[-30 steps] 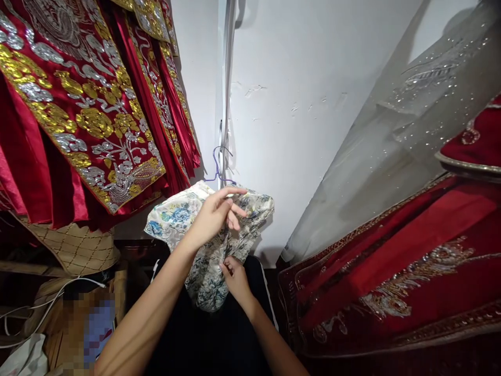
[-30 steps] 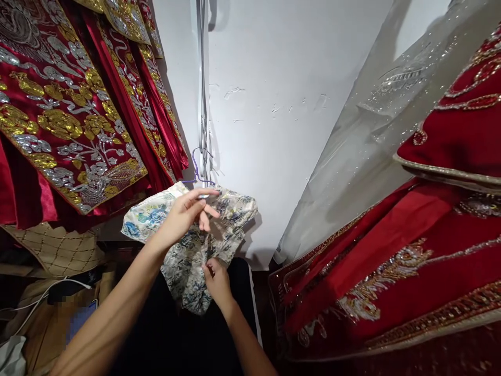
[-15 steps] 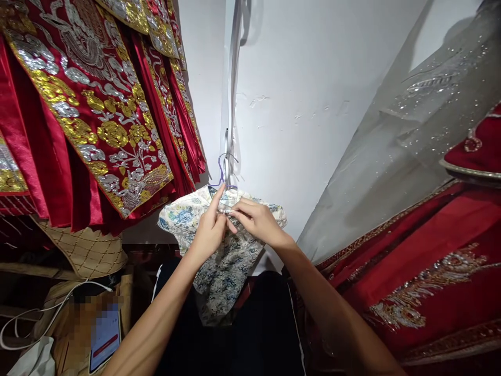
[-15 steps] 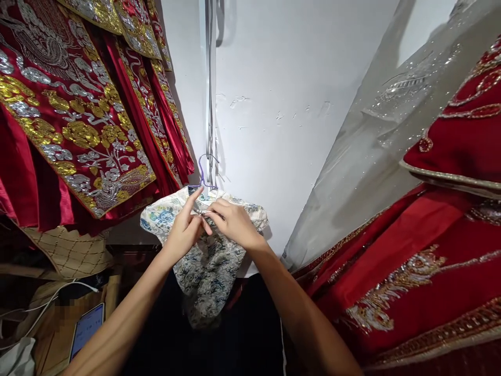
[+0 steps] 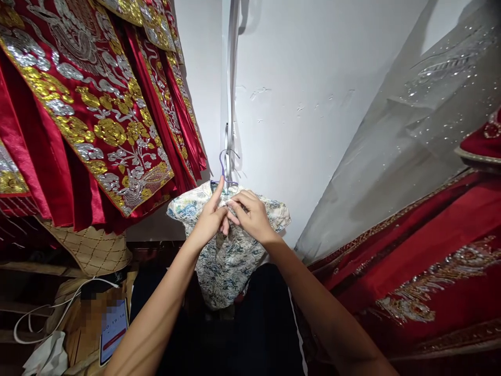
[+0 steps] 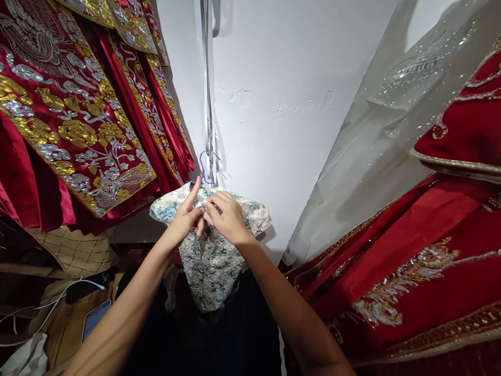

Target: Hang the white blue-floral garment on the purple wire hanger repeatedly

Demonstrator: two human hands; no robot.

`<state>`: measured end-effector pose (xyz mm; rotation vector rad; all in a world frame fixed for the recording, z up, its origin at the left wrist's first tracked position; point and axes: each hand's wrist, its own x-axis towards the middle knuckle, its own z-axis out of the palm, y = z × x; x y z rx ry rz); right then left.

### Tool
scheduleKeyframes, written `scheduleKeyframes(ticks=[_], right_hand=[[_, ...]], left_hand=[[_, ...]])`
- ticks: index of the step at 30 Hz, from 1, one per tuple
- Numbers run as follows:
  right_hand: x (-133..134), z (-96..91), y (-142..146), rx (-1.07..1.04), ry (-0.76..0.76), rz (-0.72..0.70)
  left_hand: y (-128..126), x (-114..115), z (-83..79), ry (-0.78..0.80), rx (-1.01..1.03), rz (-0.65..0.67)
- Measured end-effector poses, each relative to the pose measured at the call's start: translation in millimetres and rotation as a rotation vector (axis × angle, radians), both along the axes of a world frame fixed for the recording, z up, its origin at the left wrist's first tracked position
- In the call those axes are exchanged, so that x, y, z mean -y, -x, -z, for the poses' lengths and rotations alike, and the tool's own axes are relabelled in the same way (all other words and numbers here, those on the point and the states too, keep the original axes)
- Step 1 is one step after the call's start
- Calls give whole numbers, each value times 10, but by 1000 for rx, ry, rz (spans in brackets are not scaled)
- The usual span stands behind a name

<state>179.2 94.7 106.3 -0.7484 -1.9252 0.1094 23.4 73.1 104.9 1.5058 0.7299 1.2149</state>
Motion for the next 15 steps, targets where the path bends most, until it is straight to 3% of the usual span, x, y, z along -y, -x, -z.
scheduleKeyframes(ticks=[6,10,15], right_hand=[[0,-81,-32,-20,-3,29],[17,-96,-9,32,-6,1],[92,-134,91,-154,2,-9]], left_hand=[[-80,-62,-77,-15,-20,14],[-2,-88,-124,43,0,87],[119,-118,-42,111,-34,131]])
